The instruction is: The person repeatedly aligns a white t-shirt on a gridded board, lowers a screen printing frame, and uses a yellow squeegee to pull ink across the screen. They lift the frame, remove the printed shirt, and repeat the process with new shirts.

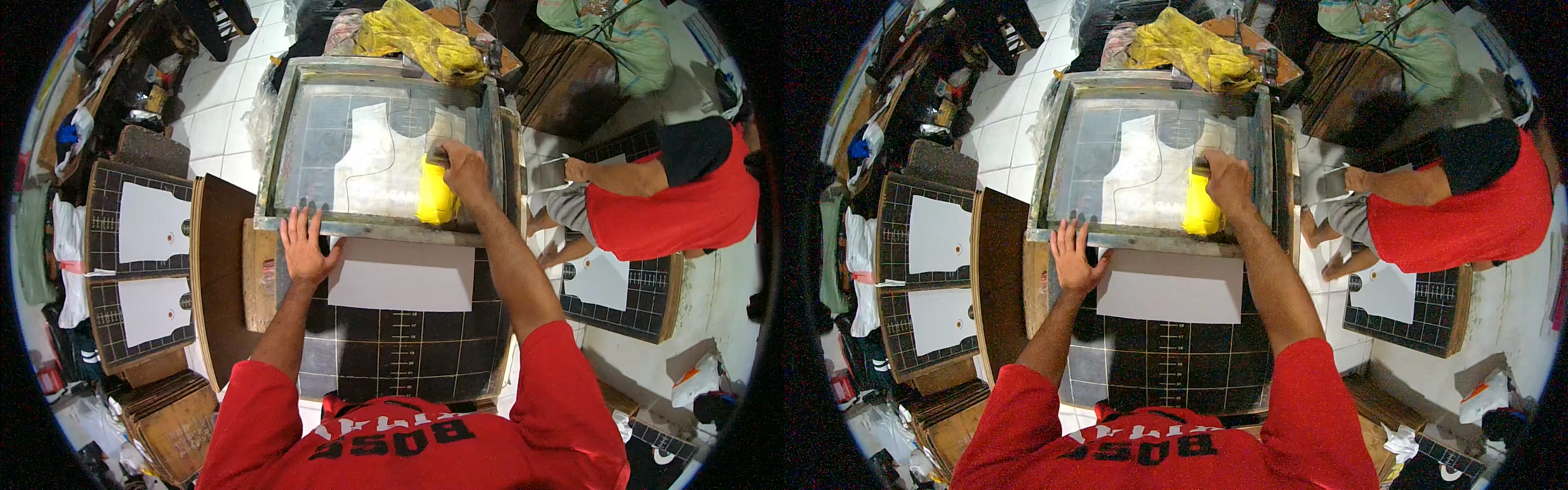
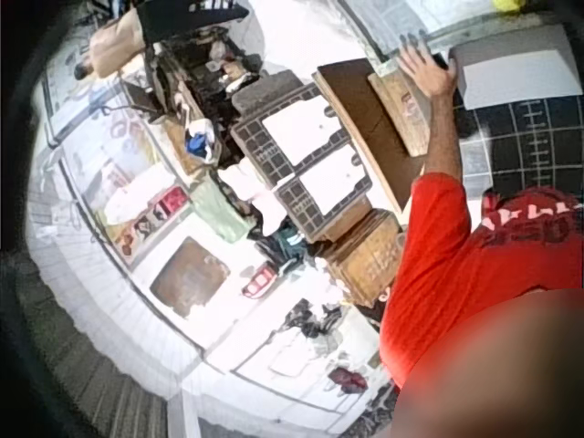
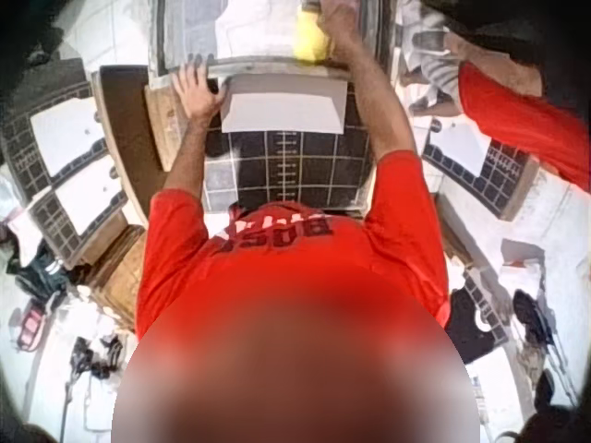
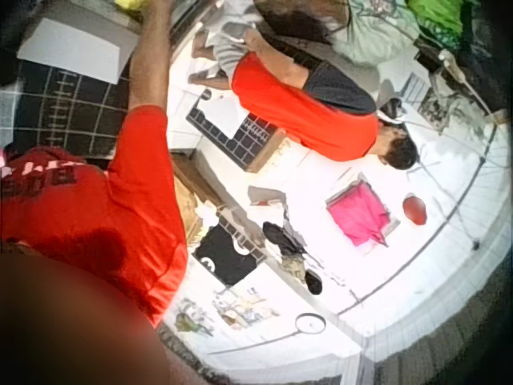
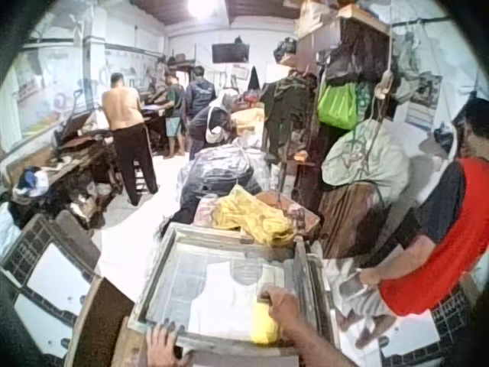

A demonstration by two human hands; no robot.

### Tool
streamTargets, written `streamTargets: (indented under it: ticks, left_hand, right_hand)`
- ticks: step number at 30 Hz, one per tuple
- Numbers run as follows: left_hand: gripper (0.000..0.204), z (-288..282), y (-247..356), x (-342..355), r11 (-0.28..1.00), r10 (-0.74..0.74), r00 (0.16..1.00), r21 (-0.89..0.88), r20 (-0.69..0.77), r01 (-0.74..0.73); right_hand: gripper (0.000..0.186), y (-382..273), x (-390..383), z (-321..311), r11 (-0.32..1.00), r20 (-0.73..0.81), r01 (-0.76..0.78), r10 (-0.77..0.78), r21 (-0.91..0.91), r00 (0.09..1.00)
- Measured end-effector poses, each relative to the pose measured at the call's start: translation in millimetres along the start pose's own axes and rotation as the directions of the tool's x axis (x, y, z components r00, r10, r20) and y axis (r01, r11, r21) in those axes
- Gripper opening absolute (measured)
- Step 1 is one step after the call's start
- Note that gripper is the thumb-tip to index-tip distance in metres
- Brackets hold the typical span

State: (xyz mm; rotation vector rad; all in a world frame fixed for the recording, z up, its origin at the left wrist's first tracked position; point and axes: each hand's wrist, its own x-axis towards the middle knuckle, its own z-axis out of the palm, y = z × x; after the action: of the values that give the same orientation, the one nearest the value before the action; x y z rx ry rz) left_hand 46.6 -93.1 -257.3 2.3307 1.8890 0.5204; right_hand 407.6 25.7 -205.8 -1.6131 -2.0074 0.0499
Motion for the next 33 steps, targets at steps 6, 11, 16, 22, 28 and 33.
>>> streamTargets:
  ticks: [6,11,16,22,28,33]
  left_hand:
    - [0.084,-1.7,-0.8,-0.3,1.0,0.005,1.0,-0.013,0.004,-0.005]
    - [0.087,-1.1,-2.5,-0.2,0.999,0.021,1.0,-0.036,-0.02,-0.022]
    - [0.085,2.6,-3.2,-3.3,0.999,0.026,0.998,-0.04,-0.056,-0.029]
    - [0.07,-11.0,-0.8,5.7,0.997,0.082,0.99,0.0,-0.112,-0.082]
    - [0.05,-39.5,-8.2,31.1,0.986,0.114,0.99,-0.114,-0.078,-0.122]
    - [0.054,-50.8,-7.9,36.0,0.979,0.142,0.988,-0.136,-0.067,-0.15]
  right_hand:
    - [0.023,-16.2,-52.1,-19.9,1.0,0.241,-0.018,0.023,-0.021,0.97]
    - [0.028,1.6,-12.0,-12.1,0.999,0.155,-0.017,0.021,-0.027,0.988]
    - [0.031,8.1,-5.0,9.2,0.998,0.037,-0.018,0.02,-0.054,0.999]
    - [0.032,-42.3,-89.8,-16.7,0.99,0.151,-0.004,0.025,-0.142,0.988]
    - [0.03,-38.1,-67.0,-39.2,0.999,0.134,-0.05,0.052,-0.019,0.99]
    - [0.03,-27.3,-63.8,-49.3,0.998,0.256,-0.067,0.065,-0.001,0.965]
